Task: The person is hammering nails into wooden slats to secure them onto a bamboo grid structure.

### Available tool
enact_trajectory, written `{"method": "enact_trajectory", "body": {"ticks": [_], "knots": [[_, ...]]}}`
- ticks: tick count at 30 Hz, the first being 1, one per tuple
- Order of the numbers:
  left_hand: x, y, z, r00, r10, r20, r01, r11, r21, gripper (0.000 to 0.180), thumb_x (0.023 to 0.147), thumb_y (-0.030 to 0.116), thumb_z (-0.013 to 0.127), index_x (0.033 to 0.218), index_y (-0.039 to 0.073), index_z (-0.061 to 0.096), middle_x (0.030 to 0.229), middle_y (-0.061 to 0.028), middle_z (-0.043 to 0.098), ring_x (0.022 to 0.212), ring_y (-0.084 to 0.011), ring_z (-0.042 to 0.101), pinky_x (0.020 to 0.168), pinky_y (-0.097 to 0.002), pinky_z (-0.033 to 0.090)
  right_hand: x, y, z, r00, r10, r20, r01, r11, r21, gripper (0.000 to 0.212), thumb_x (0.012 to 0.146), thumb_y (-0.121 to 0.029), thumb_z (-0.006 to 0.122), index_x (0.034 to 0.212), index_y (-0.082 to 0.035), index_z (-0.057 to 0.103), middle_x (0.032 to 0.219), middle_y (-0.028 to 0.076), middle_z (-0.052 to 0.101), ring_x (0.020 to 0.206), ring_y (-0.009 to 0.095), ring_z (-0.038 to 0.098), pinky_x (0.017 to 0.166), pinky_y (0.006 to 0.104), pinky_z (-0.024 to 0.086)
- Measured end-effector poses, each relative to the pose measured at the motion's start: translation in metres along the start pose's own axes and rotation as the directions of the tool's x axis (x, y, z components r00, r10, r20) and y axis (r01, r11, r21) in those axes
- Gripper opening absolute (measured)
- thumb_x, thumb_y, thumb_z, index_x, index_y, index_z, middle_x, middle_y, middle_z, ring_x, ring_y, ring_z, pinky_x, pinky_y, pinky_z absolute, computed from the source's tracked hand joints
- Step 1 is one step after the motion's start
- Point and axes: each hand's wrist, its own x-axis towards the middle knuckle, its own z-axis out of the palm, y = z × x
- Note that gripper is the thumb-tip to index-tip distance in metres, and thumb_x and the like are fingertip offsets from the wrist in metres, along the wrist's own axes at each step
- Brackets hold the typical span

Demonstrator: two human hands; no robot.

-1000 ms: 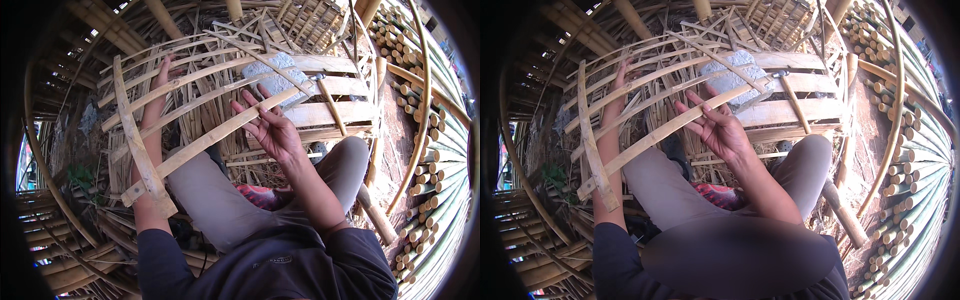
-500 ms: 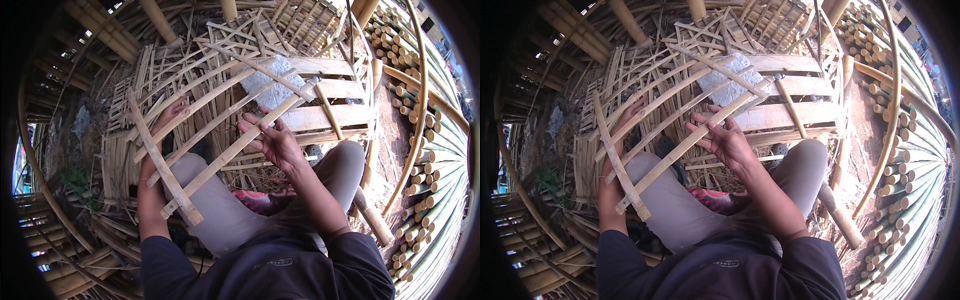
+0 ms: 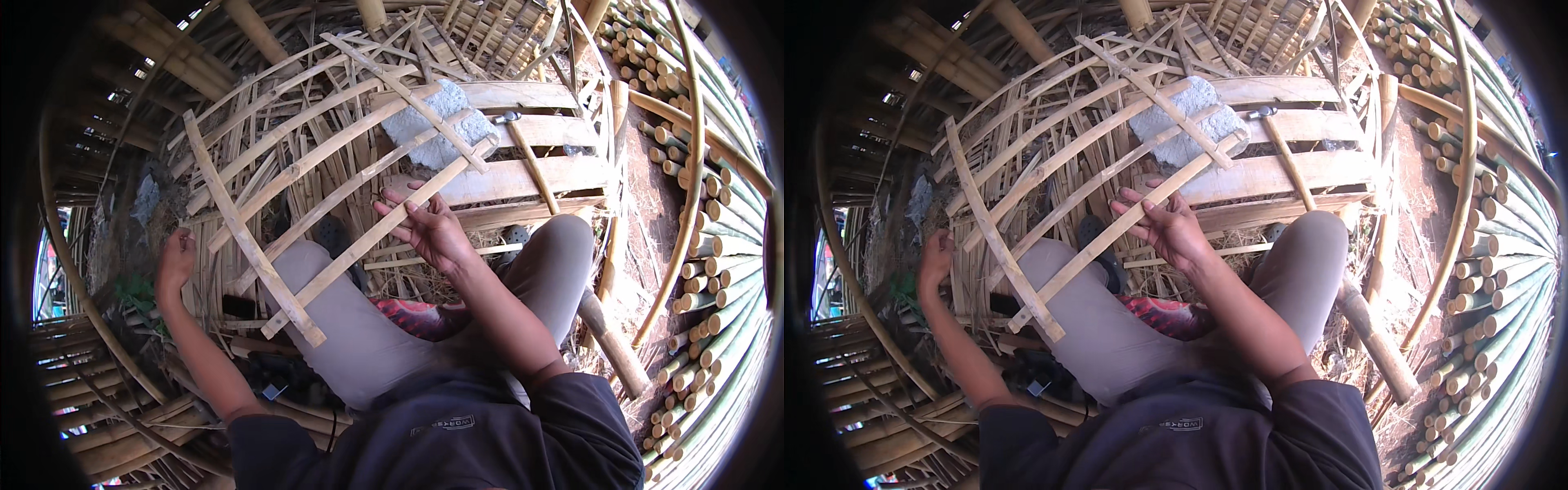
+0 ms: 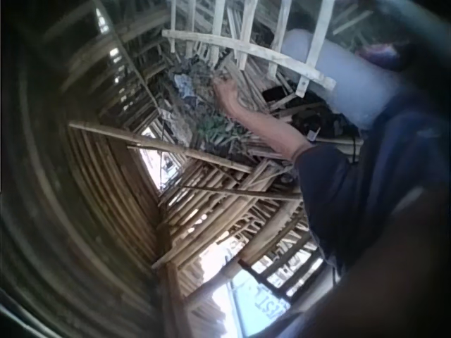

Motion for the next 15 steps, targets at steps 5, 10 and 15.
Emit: {"method": "enact_trajectory", "body": {"ticks": [5, 10, 15], "knots": [[-0.107, 0.186, -0.112, 0.945, 0.229, -0.234, -0.182, 0.962, 0.205, 0.031, 0.101, 0.022, 0.052, 0.122, 0.001, 0.059, 0.096, -0.0182, 0.065, 0.092, -0.0317, 0.063, 0.084, -0.0379, 0.048, 0.005, -0.005, 0.008, 0.997, -0.022, 0.080, 0.023, 1.000, -0.012, 0.032, 0.100, 0.003, 0.042, 0.128, -0.008, 0.032, 0.136, 0.029, 0.047, 0.122, 0.043, 0.055, 0.098, 0.0531, 0.054], [-0.217, 0.276, -0.110, 0.560, 0.805, -0.197, -0.818, 0.574, 0.020, 0.039, 0.099, 0.027, 0.056, 0.123, -0.003, 0.060, 0.107, -0.0142, 0.066, 0.101, -0.0257, 0.064, 0.090, -0.0377, 0.047, 0.006, -0.014, -0.010, 0.997, -0.058, 0.053, 0.059, 0.998, -0.013, 0.030, 0.099, 0.004, 0.040, 0.126, -0.006, 0.031, 0.140, 0.031, 0.042, 0.125, 0.047, 0.051, 0.096, 0.0553, 0.055], [-0.264, 0.252, -0.062, -0.071, 0.983, 0.167, -0.551, 0.101, -0.828, 0.042, 0.092, 0.027, 0.070, 0.122, 0.000, 0.063, 0.108, -0.0106, 0.069, 0.095, -0.0255, 0.067, 0.087, -0.0398, 0.050, 0.001, -0.012, 0.001, 0.994, -0.026, 0.102, 0.021, 0.999, 0.045, 0.030, 0.099, 0.006, 0.038, 0.126, -0.005, 0.028, 0.142, 0.031, 0.040, 0.124, 0.047, 0.052, 0.096, 0.0550, 0.055]]}}
